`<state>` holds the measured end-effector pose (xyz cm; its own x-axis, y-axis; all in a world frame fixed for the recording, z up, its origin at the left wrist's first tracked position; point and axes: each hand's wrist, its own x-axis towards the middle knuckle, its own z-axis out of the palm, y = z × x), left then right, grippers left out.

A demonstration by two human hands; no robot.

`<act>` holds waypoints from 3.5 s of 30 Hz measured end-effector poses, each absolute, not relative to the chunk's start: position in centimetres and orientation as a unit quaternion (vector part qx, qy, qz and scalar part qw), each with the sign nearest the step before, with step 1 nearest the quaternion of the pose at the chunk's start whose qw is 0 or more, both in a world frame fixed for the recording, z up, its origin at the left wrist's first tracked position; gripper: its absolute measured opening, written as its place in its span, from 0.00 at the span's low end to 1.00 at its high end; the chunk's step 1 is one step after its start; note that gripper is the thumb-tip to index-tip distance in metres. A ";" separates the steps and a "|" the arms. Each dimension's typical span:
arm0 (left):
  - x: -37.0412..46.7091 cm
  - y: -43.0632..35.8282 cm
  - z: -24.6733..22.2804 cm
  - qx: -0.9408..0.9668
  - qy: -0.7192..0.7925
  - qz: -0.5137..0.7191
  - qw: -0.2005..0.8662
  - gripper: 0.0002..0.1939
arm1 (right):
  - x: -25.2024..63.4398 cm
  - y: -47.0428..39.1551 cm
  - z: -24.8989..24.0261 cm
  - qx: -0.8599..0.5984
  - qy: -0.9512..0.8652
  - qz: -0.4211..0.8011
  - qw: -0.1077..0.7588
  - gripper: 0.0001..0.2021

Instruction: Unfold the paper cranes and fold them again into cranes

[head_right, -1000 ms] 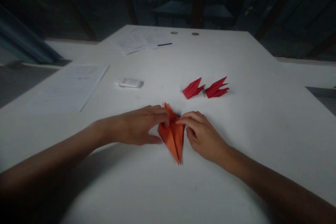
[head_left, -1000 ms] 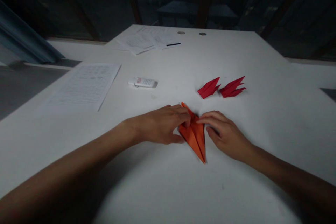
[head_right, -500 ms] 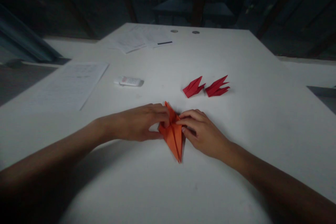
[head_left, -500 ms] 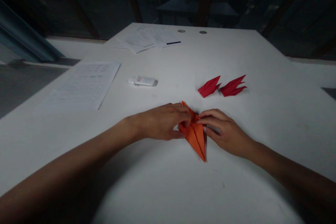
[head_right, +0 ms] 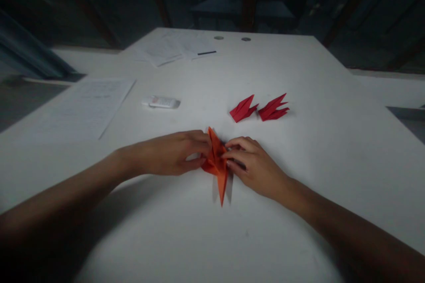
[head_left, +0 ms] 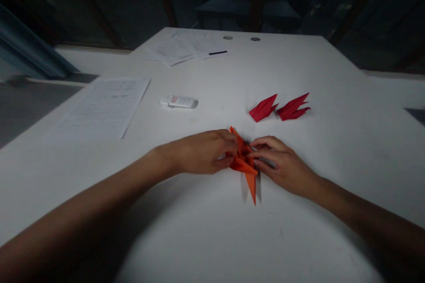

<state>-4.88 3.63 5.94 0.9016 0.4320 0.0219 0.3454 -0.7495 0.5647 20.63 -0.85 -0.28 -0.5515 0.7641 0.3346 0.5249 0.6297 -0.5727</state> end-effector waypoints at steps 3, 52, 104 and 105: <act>-4.7 3.5 5.8 0.931 0.217 0.083 0.281 0.10 | 20.5 -0.9 -0.1 -0.375 -0.859 0.203 0.284 0.10; -5.7 4.1 6.4 0.915 0.281 0.057 0.284 0.08 | 20.3 -0.8 -0.3 -0.376 -0.862 0.186 0.284 0.10; -5.5 4.6 3.0 0.882 0.300 0.102 0.348 0.15 | 19.9 -1.0 -0.4 -0.383 -0.854 0.190 0.295 0.11; -5.5 4.7 3.0 0.882 0.299 0.104 0.348 0.15 | 19.9 -1.0 -0.4 -0.385 -0.854 0.193 0.292 0.10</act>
